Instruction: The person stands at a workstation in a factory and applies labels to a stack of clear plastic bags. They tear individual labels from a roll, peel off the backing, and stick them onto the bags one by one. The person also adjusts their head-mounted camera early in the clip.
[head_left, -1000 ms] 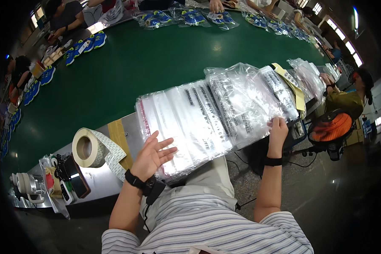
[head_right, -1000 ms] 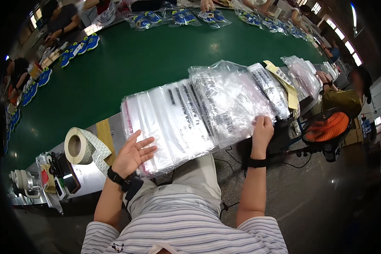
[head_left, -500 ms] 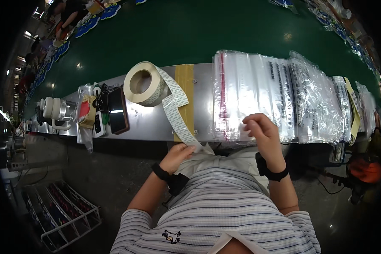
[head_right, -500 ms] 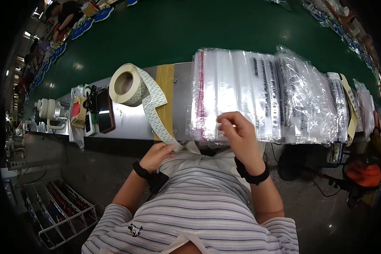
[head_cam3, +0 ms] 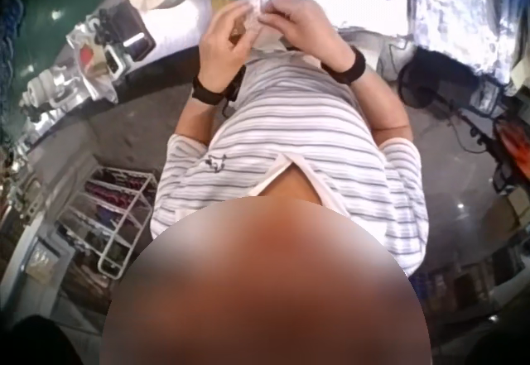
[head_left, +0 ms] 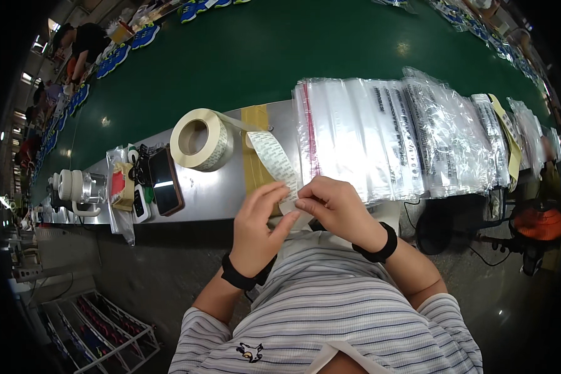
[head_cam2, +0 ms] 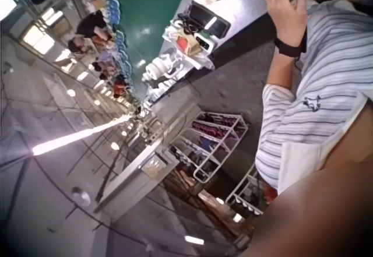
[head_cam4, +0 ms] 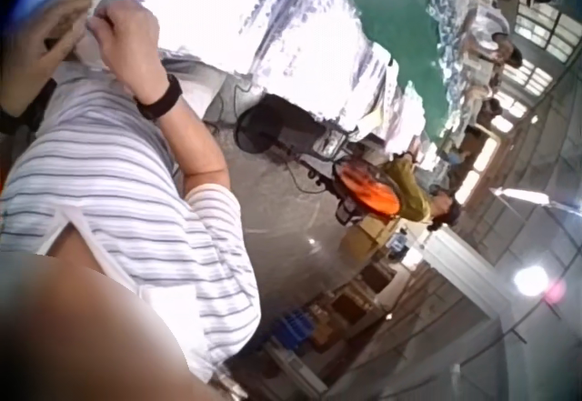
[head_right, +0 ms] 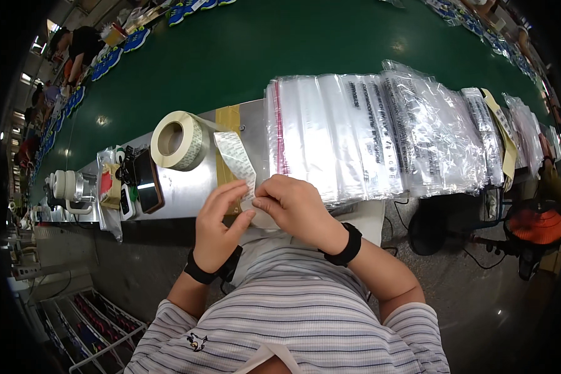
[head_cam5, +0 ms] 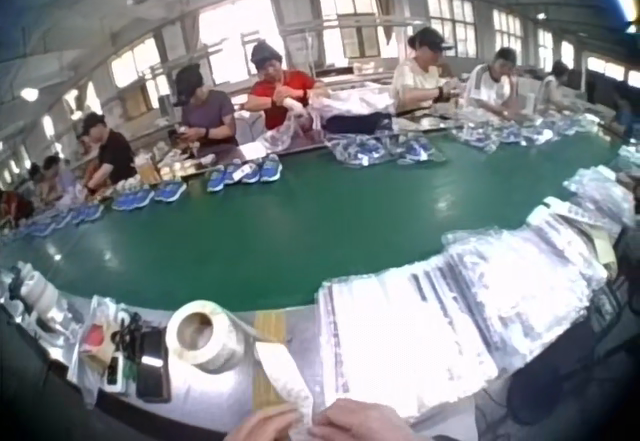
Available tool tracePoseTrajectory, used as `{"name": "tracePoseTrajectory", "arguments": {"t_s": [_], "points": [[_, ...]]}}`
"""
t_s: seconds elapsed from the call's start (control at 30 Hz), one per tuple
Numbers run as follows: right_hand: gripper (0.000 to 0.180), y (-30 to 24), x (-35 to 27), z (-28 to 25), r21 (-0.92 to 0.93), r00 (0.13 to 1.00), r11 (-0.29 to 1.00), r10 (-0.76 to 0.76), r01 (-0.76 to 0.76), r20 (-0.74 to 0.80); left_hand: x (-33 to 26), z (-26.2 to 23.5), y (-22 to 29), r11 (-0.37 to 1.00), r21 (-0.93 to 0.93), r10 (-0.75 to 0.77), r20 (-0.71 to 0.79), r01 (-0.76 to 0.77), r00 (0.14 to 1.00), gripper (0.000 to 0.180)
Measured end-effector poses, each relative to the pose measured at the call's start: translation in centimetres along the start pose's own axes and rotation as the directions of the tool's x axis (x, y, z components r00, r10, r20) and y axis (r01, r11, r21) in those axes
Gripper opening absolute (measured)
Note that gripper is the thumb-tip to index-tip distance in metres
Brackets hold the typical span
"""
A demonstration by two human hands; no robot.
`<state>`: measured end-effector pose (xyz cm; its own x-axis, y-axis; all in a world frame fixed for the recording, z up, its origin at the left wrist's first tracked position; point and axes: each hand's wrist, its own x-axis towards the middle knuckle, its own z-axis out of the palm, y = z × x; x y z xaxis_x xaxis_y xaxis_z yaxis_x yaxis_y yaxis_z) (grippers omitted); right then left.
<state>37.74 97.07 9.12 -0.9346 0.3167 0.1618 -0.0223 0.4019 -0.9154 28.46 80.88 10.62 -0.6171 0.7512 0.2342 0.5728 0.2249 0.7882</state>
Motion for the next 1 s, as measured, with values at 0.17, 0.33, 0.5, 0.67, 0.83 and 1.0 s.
{"name": "tracePoseTrajectory", "arguments": {"t_s": [0.17, 0.33, 0.5, 0.67, 0.83, 1.0], "points": [[0.013, 0.0, 0.7, 1.2, -0.083, 0.997, 0.996, 0.019, -0.025, -0.076, 0.3, 1.4, -1.3, 0.792, -0.503, -0.335, 0.115, 0.345, 0.935, 0.020], [0.024, 0.4, 0.3, -0.2, -0.241, 0.990, 0.961, 0.125, -0.139, -0.072, 1.4, -0.3, -1.9, 0.774, -0.547, -0.412, -0.050, 0.321, 0.910, 0.013], [0.039, 2.7, 0.2, -2.9, -0.763, 0.954, 0.581, 0.253, -0.285, -0.163, 3.8, 0.8, -1.0, 0.968, -0.119, 0.233, 0.099, -0.221, 0.967, 0.025], [0.034, 6.1, 2.0, -2.7, -0.820, 0.945, 0.471, 0.139, -0.325, -0.295, 3.4, 5.9, -0.9, 0.860, 0.336, 0.182, 0.504, -0.385, 0.844, 0.067], [0.017, 6.7, 0.4, -5.5, -0.672, 0.880, 0.577, 0.217, -0.465, -0.423, 4.1, 4.6, -1.4, 0.904, 0.210, 0.208, 0.544, -0.372, 0.813, 0.075], [0.013, 5.9, -1.7, -6.7, -0.395, 0.842, 0.804, 0.224, -0.444, -0.491, 9.6, 3.3, -1.3, 0.930, -0.217, -0.075, 0.679, 0.297, 0.730, 0.045]]}}
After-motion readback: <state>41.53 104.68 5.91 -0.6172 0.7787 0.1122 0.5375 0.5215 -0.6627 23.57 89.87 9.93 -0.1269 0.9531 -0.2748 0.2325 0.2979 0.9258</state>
